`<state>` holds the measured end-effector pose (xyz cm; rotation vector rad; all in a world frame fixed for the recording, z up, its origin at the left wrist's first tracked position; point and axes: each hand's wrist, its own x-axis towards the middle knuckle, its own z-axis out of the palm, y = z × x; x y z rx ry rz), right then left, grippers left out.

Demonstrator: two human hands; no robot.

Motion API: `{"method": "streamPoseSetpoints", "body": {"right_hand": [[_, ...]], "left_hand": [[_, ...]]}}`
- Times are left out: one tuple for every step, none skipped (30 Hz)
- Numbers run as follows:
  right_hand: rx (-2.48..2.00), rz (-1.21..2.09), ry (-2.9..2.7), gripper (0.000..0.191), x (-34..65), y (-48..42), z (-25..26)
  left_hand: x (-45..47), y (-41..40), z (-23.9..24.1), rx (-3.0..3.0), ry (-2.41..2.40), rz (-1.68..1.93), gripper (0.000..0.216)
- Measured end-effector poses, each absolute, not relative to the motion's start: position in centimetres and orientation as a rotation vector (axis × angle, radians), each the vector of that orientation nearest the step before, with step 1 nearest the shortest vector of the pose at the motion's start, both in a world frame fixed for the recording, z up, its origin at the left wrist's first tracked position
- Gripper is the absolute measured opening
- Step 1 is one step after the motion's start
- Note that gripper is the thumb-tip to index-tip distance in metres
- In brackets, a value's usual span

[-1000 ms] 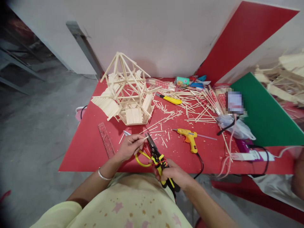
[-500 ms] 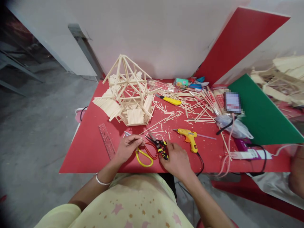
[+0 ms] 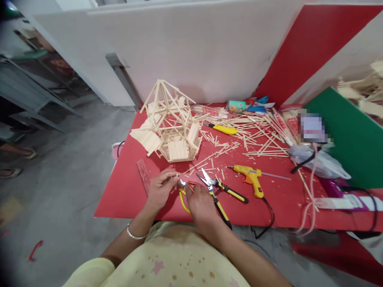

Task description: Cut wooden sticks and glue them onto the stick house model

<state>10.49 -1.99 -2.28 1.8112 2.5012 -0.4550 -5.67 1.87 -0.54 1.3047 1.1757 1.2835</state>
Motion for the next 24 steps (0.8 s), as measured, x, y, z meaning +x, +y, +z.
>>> {"method": "streamPoseSetpoints", "body": {"right_hand": [[1.801,-0.45,2.527,0.055,10.7,-1.7,-2.5],[1.788,-0.465,2.555,0.06,11.1,-1.4,-2.7],[1.774,-0.499,2.579,0.066,11.5,-1.2,-2.7],[1.764,-0.554,2.59,0.07,12.1,-1.0,-2.6],[1.762,-0.619,2.593,0.072,12.7,-1.0,-2.5],[1.765,-0.684,2.597,0.072,13.3,-1.0,-2.4],[1.773,-0.75,2.604,0.073,13.7,-1.1,-2.2],[1.779,-0.819,2.617,0.075,14.1,-1.2,-2.1],[1.787,-0.892,2.628,0.077,14.4,-1.3,-1.9],[1.802,-0.965,2.632,0.08,14.5,-1.5,-1.7],[1.822,-1.032,2.63,0.082,14.5,-1.6,-1.5],[1.844,-1.087,2.632,0.081,14.4,-1.7,-1.2],[1.861,-1.122,2.645,0.077,14.1,-1.7,-0.9],[1.876,-1.133,2.669,0.071,13.8,-1.7,-0.6],[1.886,-1.116,2.701,0.065,13.4,-1.7,-0.3],[1.894,-1.075,2.733,0.058,13.0,-1.7,-0.1],[1.903,-1.019,2.756,0.052,12.6,-1.6,0.1],[1.916,-0.954,2.766,0.049,12.3,-1.5,0.2],[1.937,-0.884,2.763,0.047,12.0,-1.4,0.3],[1.959,-0.811,2.753,0.047,11.8,-1.3,0.3],[1.97,-0.743,2.743,0.046,11.7,-1.3,0.3],[1.968,-0.682,2.738,0.046,11.5,-1.2,0.3],[1.952,-0.629,2.737,0.046,11.4,-1.2,0.3],[1.932,-0.589,2.738,0.045,11.4,-1.1,0.3]], "left_hand": [[-6.1,1.8,-0.3,1.312,1.189,1.302,0.018],[-6.5,1.8,-0.1,1.317,1.204,1.319,0.018],[-6.9,1.8,0.1,1.316,1.223,1.337,0.018],[-7.4,1.7,0.2,1.305,1.246,1.354,0.018],[-7.9,1.7,0.2,1.288,1.272,1.369,0.019],[-8.4,1.6,0.2,1.266,1.298,1.377,0.019],[-8.9,1.5,0.1,1.242,1.327,1.386,0.02],[-9.4,1.4,-0.1,1.22,1.357,1.391,0.02],[-9.9,1.4,-0.3,1.205,1.388,1.39,0.02],[-10.3,1.4,-0.5,1.202,1.418,1.383,0.019],[-10.6,1.3,-0.8,1.211,1.442,1.374,0.018],[-10.9,1.4,-1.0,1.232,1.455,1.361,0.017],[-11.0,1.4,-1.2,1.262,1.454,1.346,0.016],[-11.1,1.4,-1.4,1.297,1.437,1.33,0.016],[-11.1,1.4,-1.5,1.331,1.408,1.321,0.017],[-11.1,1.4,-1.5,1.363,1.37,1.318,0.017],[-10.9,1.4,-1.6,1.391,1.33,1.32,0.017],[-10.8,1.4,-1.6,1.414,1.294,1.328,0.016],[-10.6,1.4,-1.6,1.438,1.268,1.334,0.015],[-10.5,1.4,-1.6,1.459,1.255,1.334,0.015],[-10.4,1.3,-1.7,1.477,1.252,1.33,0.014],[-10.3,1.3,-1.8,1.491,1.256,1.325,0.014],[-10.3,1.3,-1.8,1.5,1.262,1.327,0.014],[-10.3,1.2,-1.9,1.507,1.267,1.335,0.013]]}}
